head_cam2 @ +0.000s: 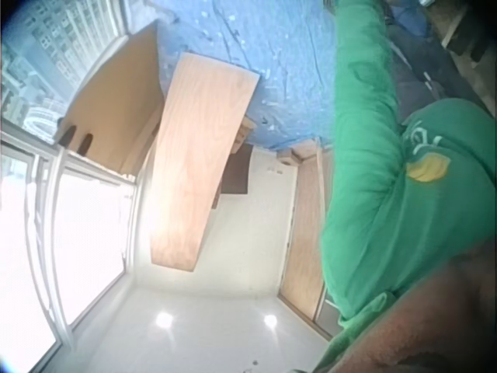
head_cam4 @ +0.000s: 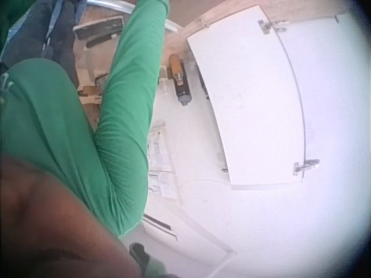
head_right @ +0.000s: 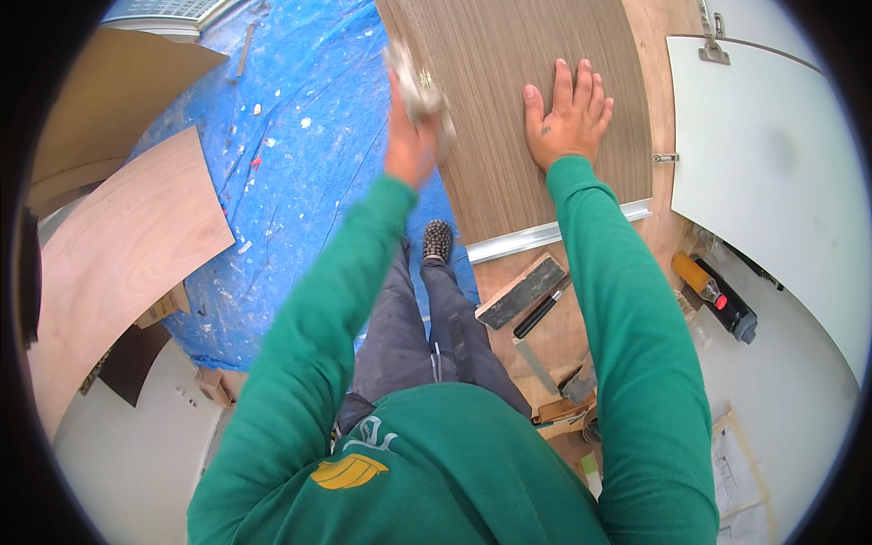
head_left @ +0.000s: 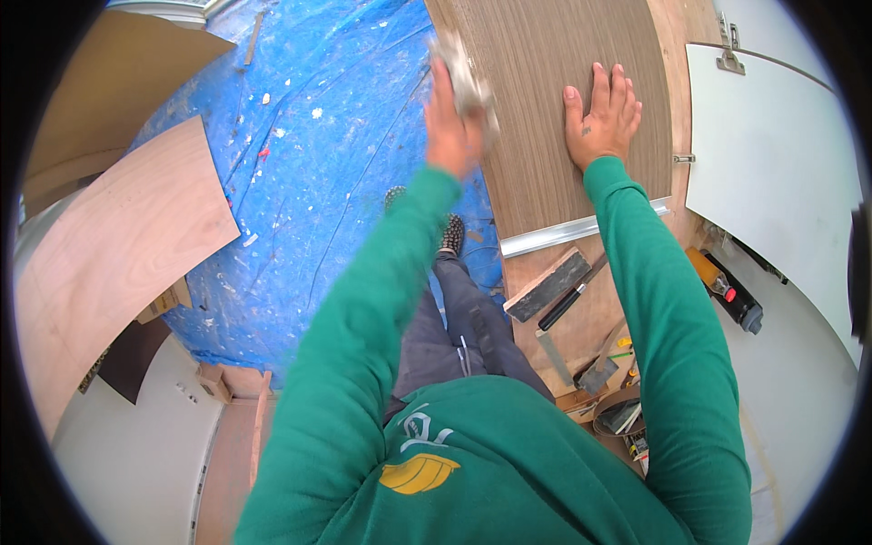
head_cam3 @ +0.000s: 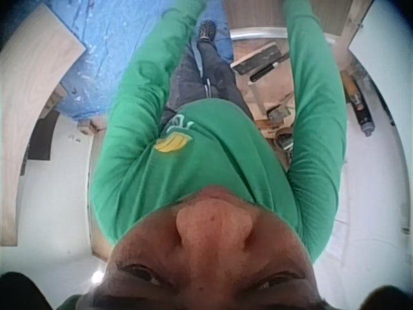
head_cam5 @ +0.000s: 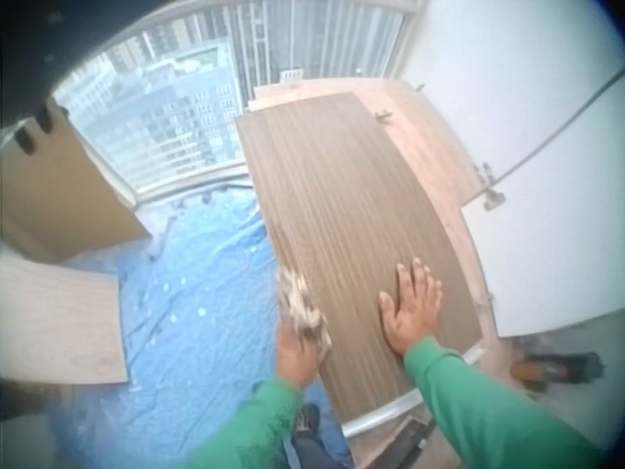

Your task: The person wipes a wooden cabinet door with a cloth, then uses a hammer to tap along the door's edge to seat it into place. The person continues tapping the door edge repeatedly while holding the door steady.

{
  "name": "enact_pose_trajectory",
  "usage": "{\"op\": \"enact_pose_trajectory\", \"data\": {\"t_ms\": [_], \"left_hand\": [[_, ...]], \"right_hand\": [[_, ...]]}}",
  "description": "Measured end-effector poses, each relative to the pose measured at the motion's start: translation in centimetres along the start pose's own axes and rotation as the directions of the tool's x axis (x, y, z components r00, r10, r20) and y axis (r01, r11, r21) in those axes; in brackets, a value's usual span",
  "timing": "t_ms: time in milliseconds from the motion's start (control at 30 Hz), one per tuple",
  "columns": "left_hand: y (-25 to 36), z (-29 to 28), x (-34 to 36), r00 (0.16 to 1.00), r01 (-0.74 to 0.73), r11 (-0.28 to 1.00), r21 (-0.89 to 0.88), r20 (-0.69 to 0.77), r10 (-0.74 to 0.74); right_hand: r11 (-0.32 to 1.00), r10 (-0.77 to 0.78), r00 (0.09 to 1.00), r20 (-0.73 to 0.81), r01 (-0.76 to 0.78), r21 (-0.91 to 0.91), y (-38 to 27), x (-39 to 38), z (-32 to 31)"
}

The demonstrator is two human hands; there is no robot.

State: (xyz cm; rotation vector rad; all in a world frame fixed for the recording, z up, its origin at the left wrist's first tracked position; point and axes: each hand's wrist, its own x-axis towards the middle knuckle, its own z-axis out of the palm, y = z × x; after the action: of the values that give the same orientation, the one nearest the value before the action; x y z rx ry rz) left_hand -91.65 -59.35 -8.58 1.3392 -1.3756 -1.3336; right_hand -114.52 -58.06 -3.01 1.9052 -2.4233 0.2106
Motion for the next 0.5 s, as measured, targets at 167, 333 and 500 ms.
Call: {"op": "enact_pose_trajectory", "data": {"t_ms": [167, 333, 500], "left_hand": [[0.3, 2.1, -17.9, 0.988, -0.012, 0.962, 0.271, 0.151, -0.030], [0.8, 1.3, -14.0, 0.974, 0.142, 0.971, 0.192, 0.146, -0.171], [0.6, -1.4, 2.8, 0.997, 0.011, 0.995, 0.099, -0.075, -0.003]], "right_hand": [[1.000, 0.003, 1.000, 0.003, -0.003, 0.006, -0.1, 0.0, -0.2], [0.999, 0.005, 1.000, 0.005, -0.005, 0.032, 0.0, 0.0, -0.2], [0.999, 0.000, 1.000, -0.016, 0.001, 0.049, 0.1, -0.1, 0.1]]}}
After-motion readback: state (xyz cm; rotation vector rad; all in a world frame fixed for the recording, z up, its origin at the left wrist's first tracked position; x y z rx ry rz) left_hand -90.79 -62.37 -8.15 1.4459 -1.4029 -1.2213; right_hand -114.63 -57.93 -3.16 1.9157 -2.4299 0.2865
